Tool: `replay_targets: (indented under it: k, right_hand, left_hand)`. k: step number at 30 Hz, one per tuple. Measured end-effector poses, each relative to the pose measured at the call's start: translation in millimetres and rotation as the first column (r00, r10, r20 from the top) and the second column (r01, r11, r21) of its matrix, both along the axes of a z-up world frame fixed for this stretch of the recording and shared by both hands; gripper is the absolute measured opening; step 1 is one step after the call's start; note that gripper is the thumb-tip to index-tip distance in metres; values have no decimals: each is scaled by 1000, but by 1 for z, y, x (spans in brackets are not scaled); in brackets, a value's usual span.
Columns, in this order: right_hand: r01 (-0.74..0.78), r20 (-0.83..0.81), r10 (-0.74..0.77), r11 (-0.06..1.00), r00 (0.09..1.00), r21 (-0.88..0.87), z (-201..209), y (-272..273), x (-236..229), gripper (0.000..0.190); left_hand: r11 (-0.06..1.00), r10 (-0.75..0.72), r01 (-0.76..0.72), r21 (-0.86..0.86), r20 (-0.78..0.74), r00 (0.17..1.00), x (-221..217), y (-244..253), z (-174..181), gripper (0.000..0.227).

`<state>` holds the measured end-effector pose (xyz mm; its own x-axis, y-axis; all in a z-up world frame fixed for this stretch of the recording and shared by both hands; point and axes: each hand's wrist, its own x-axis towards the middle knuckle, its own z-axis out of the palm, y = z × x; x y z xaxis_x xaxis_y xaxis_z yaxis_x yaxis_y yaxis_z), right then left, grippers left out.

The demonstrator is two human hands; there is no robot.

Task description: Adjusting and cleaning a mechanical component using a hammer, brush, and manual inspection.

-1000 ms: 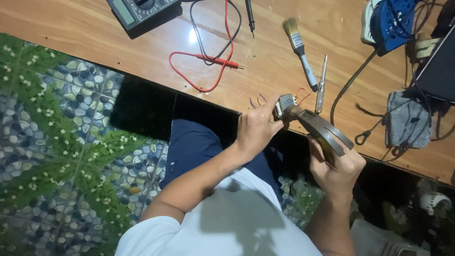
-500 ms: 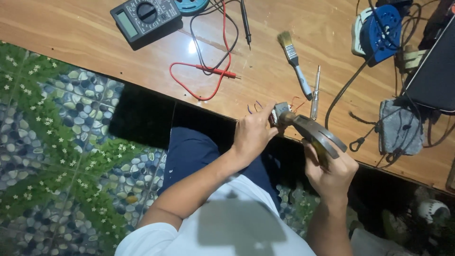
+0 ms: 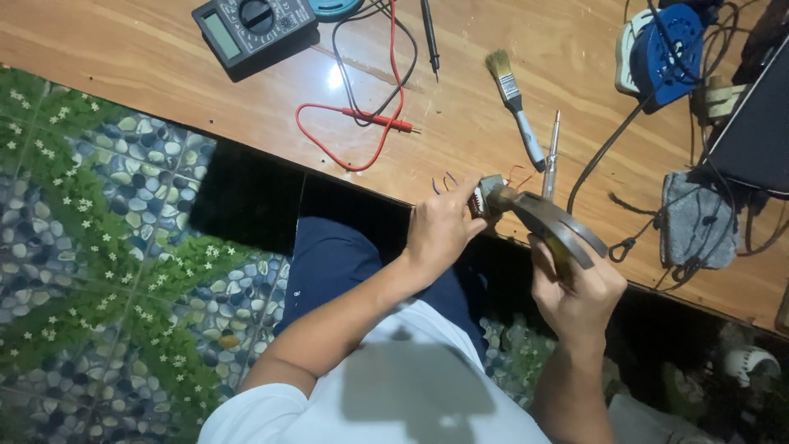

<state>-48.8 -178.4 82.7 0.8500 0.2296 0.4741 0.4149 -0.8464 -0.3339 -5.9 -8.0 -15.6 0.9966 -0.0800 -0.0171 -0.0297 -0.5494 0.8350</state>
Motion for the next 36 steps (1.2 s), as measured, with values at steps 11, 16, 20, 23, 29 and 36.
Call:
replay_targets:
  k: [11, 16, 20, 23, 29, 36]
  right_hand:
    - [11, -17, -10, 1000, 1000, 20, -3, 1, 4, 27]
    - [23, -14, -23, 999, 1000, 24, -7, -2, 2, 10]
    - [29, -25, -27, 997, 999, 67, -3, 4, 7, 9]
    - [35, -27, -33, 997, 999, 76, -5, 2, 6, 8]
    - [29, -36, -26, 997, 999, 78, 2, 7, 10, 10]
    - [27, -65, -21, 996, 998, 87, 2, 6, 10, 8]
  left_hand:
    - [1000, -12, 12, 4, -54, 998, 3, 5, 4, 67]
    - [999, -18, 22, 31, -141, 990, 3, 4, 11, 65]
    - [999, -8, 13, 35, -140, 990, 3, 4, 12, 66]
    - [1000, -11, 14, 26, -119, 993, 3, 2, 10, 66]
    - [1000, 0, 1, 13, -85, 996, 2, 3, 11, 67]
    - [1000, 8, -7, 5, -58, 998, 5, 5, 22, 61]
